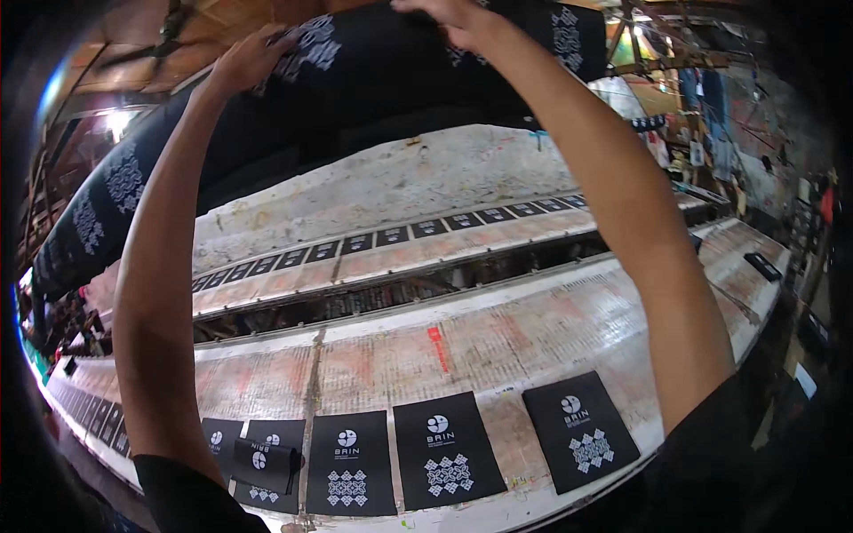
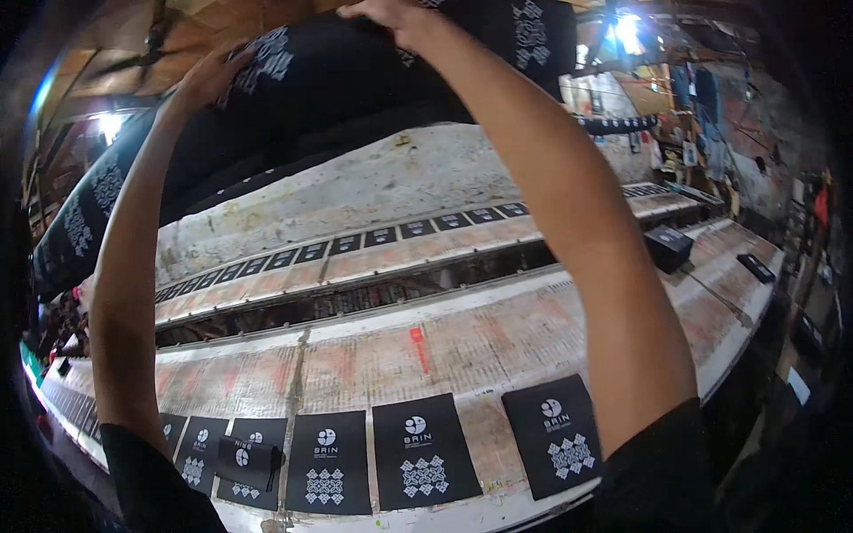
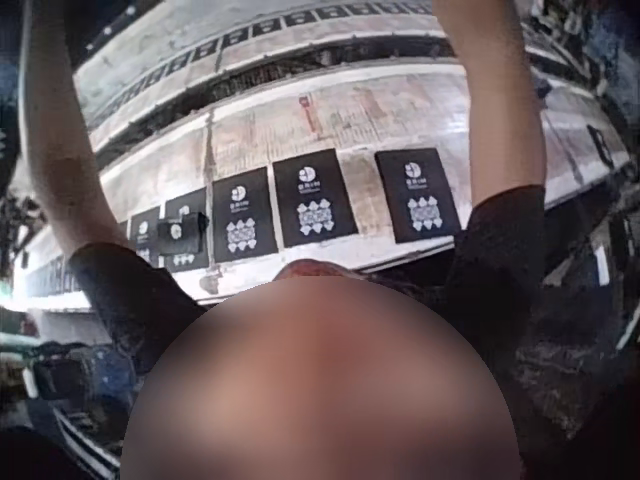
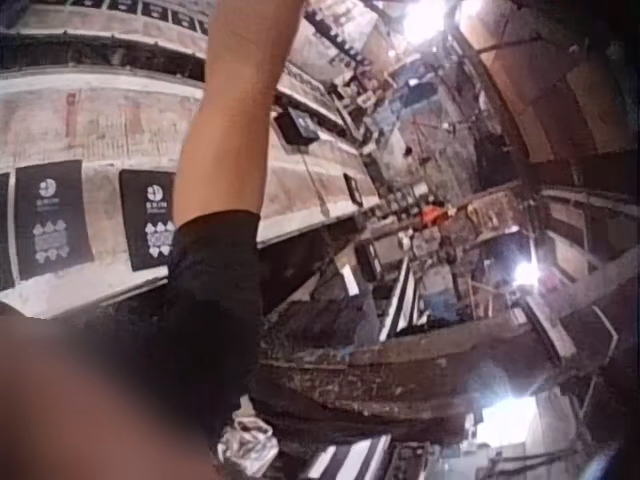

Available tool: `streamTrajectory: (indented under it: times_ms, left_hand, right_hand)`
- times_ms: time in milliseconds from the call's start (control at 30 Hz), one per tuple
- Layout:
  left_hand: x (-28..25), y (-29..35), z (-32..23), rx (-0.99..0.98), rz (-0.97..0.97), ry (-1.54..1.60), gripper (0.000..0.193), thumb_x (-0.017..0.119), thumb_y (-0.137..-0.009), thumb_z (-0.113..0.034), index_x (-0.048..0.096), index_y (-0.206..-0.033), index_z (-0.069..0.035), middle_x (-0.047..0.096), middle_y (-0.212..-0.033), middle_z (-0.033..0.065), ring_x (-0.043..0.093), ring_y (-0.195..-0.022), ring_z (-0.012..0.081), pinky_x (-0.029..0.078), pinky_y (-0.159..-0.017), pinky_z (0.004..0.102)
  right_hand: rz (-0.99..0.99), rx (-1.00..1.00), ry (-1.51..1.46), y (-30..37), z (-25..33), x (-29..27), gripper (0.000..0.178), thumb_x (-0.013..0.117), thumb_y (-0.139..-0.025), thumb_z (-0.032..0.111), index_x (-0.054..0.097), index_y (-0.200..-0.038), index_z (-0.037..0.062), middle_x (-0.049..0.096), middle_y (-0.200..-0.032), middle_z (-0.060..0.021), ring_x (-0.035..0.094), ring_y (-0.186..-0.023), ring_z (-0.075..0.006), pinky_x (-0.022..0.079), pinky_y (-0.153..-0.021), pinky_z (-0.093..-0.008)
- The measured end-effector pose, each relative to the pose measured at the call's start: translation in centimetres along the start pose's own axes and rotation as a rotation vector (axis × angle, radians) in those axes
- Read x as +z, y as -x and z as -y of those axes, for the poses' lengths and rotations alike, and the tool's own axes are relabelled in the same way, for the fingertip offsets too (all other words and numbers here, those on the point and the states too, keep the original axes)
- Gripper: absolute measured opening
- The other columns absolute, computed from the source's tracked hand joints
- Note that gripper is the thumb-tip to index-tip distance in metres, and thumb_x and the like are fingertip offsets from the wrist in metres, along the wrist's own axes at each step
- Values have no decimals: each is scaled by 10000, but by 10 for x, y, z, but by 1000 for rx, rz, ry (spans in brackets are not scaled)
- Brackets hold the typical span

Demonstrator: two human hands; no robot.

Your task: Pick up and stack printed fabric panels from a long industrial printing table.

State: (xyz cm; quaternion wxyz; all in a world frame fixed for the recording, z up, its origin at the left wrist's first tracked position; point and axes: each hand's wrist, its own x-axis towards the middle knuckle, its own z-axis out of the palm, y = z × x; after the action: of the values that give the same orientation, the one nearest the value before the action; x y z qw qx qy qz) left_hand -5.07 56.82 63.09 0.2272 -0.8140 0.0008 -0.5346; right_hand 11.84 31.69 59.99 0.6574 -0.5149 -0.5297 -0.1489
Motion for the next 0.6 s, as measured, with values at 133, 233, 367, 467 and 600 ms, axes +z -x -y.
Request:
streamTrajectory:
  times_ms: [133,233,367,467,600]
  left_hand:
    - [22,-50,-29,181,-166,162,515,447,-953,-500,546,-1253,-92,590,-1197,173,565,-1112,313,413,-962,396]
    - [5,-27,-36,-63,-69,59,501,446,-953,-492,568,-1189,-67,628,-1137,171,578,-1080,352,438,-923,408]
    - [4,-4,-32,-19,-73,85,457,492,-940,-474,597,-1152,-84,651,-1092,162,611,-1028,331,454,-893,399]
    - [0,-18,-54,-2,-62,139,433,511,-934,-456,607,-1148,-92,656,-1086,161,618,-1023,314,453,-900,391]
    - [7,-18,-87,-12,-126,145,422,501,-943,-432,608,-1168,-91,652,-1098,158,610,-1047,306,445,-916,381]
  right_hand:
    - [-370,85,119,-36,-10,-52,666,755,-688,41,460,-1255,-144,560,-1243,-241,556,-1115,-339,454,-936,-451]
    - [-324,149,64,-6,-1,-106,605,757,-659,2,499,-1189,-136,572,-1218,-232,598,-1049,-318,533,-819,-442]
    - [-351,121,378,39,-4,-161,727,804,-664,133,477,-1291,-39,495,-1329,-224,500,-1209,-318,459,-963,-444]
    - [-281,54,150,14,-19,-202,763,792,-705,238,442,-1357,49,383,-1433,-206,434,-1265,-361,419,-991,-503]
    - [-333,306,-78,-15,-35,-196,680,770,-729,295,503,-1308,57,395,-1429,-174,462,-1232,-347,432,-976,-483]
